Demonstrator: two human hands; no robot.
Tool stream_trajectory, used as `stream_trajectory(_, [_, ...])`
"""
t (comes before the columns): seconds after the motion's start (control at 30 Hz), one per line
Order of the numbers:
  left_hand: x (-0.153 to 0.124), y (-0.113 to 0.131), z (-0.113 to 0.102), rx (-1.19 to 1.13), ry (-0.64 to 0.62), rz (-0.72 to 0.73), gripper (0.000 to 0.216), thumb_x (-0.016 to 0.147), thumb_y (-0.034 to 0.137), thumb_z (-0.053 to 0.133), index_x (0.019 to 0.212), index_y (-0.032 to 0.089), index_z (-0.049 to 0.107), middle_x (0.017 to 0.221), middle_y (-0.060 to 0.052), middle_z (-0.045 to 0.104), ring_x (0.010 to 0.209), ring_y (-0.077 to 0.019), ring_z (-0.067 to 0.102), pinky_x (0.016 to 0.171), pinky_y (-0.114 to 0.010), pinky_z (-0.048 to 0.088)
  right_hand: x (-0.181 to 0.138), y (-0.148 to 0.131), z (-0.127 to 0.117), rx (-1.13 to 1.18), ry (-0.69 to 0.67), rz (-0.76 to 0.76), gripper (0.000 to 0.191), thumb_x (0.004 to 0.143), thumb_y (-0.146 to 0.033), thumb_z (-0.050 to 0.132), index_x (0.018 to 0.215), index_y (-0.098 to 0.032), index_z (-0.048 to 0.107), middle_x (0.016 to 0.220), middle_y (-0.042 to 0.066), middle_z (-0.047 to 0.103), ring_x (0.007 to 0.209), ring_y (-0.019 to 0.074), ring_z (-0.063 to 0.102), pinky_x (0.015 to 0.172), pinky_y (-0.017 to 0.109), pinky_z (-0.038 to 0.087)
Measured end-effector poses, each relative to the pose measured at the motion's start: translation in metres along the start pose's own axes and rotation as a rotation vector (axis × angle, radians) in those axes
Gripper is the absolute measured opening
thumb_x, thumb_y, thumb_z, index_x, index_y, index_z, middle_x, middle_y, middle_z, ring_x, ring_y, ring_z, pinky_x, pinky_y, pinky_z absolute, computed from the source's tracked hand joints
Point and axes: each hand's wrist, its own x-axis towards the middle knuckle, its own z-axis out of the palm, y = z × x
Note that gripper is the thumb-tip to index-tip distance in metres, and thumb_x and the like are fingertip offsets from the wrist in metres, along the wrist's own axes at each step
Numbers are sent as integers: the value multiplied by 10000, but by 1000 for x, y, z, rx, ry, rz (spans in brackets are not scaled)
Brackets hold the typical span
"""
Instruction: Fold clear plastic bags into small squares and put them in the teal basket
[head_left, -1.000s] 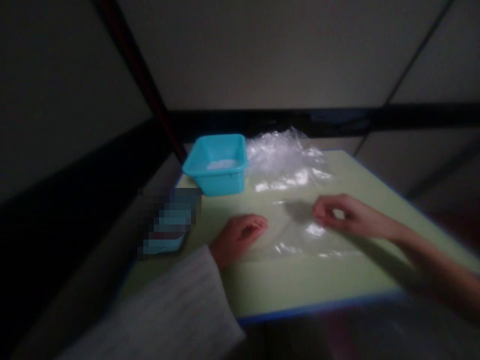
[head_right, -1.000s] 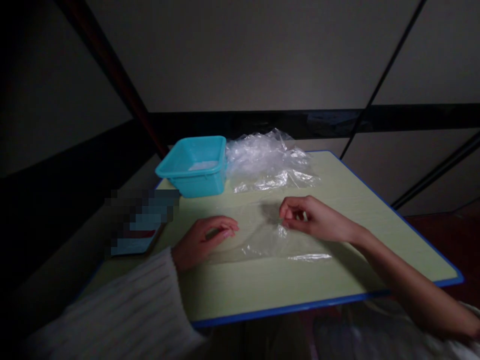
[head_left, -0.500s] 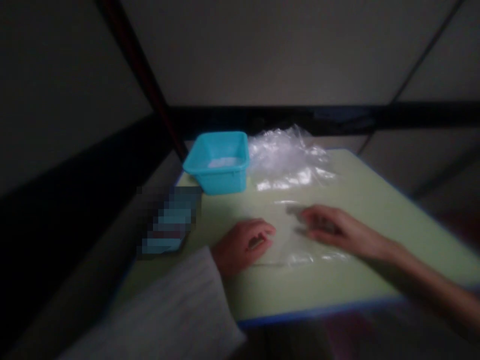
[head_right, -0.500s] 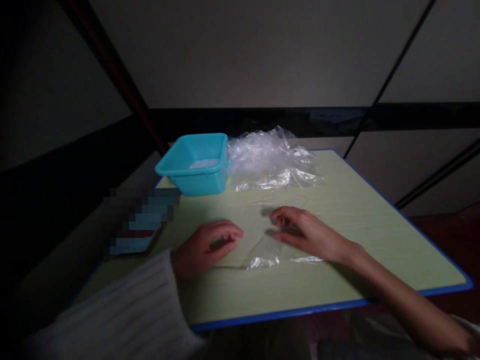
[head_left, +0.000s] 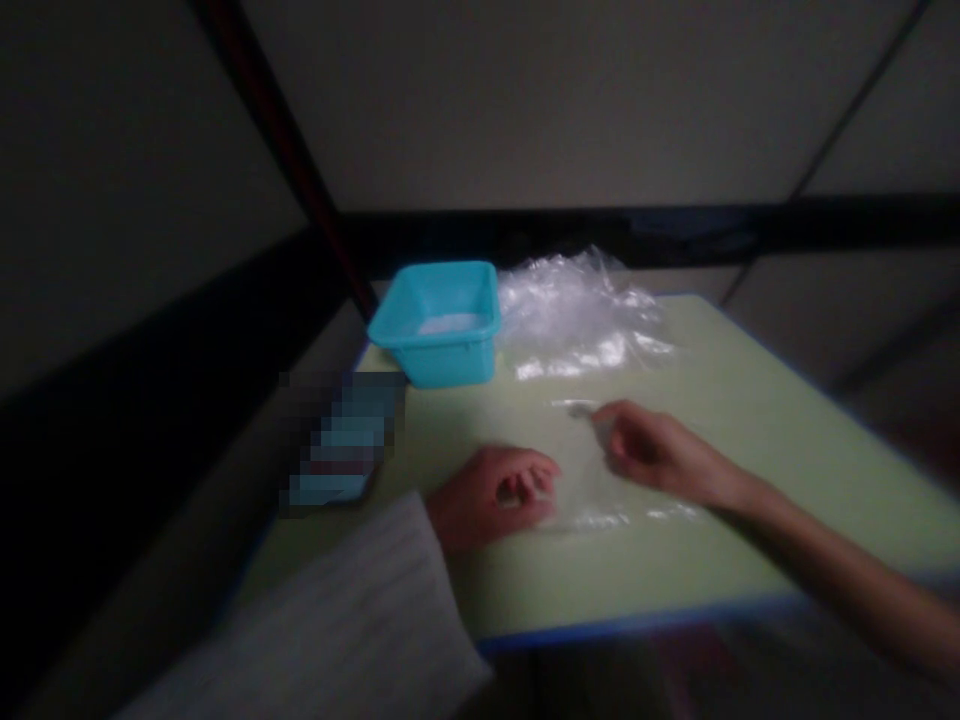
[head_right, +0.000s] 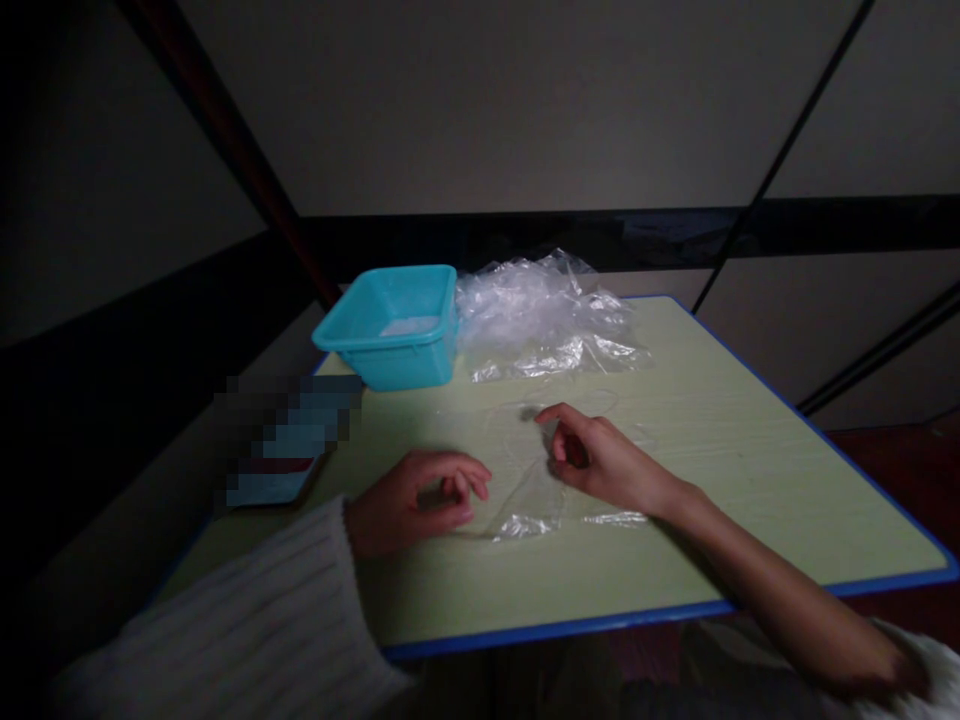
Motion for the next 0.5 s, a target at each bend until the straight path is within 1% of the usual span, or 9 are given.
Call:
stream_trajectory(0.07, [-2, -1, 1, 16, -70, 58, 433, 598, 287, 730, 979, 107, 626, 778, -38, 665, 607, -123, 557, 603, -242, 442, -1, -4, -3, -15, 23, -19, 321, 812, -198, 544, 1122, -189, 461, 758, -9, 548, 606, 119, 513, 547, 243, 429])
stream_trajectory(0.1, [-3, -2, 1, 32, -100, 85, 491, 558, 273, 758, 999, 105, 625, 774, -33, 660, 611, -126, 554, 609, -244, 445, -1, -6, -4, -36, 20, -57, 286, 822, -220, 546, 1099, -192, 481, 826, 19, 575, 682, 140, 547, 607, 270, 457])
stream_trajectory(0.13, [-4, -2, 2, 50, -118, 104, 493, 552, 243, 755, 1006, 101, 626, 763, -29, 654, 618, -128, 552, 612, -244, 447, -1, -9, -4, -65, 0, -112, 265, 830, -238, 550, 1087, -197, 498, 911, 46, 593, 785, 165, 568, 690, 306, 473])
stream_trajectory(0.17, [-4, -3, 3, 67, -123, 110, 449, 576, 203, 724, 1002, 98, 629, 747, -25, 647, 625, -130, 552, 611, -240, 447, -2, -11, -5, -99, -34, -175, 262, 836, -251, 553, 1091, -203, 511, 1000, 66, 596, 894, 188, 565, 778, 343, 467])
stream_trajectory(0.23, [-4, -3, 5, 81, -106, 84, 343, 644, 129, 617, 984, 96, 633, 708, -16, 628, 610, -119, 545, 596, -225, 442, -2, -16, -5, -153, -114, -280, 309, 847, -260, 552, 1149, -214, 506, 1130, 84, 576, 1060, 215, 516, 912, 399, 412])
stream_trajectory(0.27, [-4, -3, 6, 77, -92, 59, 320, 671, 110, 569, 985, 98, 632, 693, -10, 618, 597, -112, 537, 587, -218, 440, -3, -18, -4, -165, -147, -311, 341, 853, -259, 546, 1186, -214, 490, 1161, 88, 568, 1104, 218, 493, 945, 413, 388])
stream_trajectory(0.33, [-2, -3, 6, 58, -77, 16, 328, 710, 103, 523, 1024, 108, 619, 685, -2, 606, 582, -101, 520, 577, -209, 436, -3, -19, -2, -162, -163, -336, 381, 859, -256, 540, 1228, -205, 462, 1186, 96, 557, 1140, 219, 471, 966, 419, 372])
stream_trajectory(0.4, [0, -3, 6, 37, -71, -12, 351, 731, 110, 519, 1072, 121, 599, 702, 3, 608, 576, -93, 504, 566, -198, 430, -3, -18, 1, -140, -160, -351, 404, 851, -252, 550, 1237, -196, 447, 1197, 99, 551, 1159, 221, 459, 993, 429, 344])
stream_trajectory(0.5, [2, -4, 5, 22, -55, -36, 349, 738, 117, 529, 1082, 123, 591, 709, 2, 608, 582, -92, 501, 550, -191, 418, -4, -16, 5, -114, -168, -356, 454, 836, -239, 566, 1259, -205, 406, 1142, 79, 576, 1151, 222, 478, 1071, 483, 210])
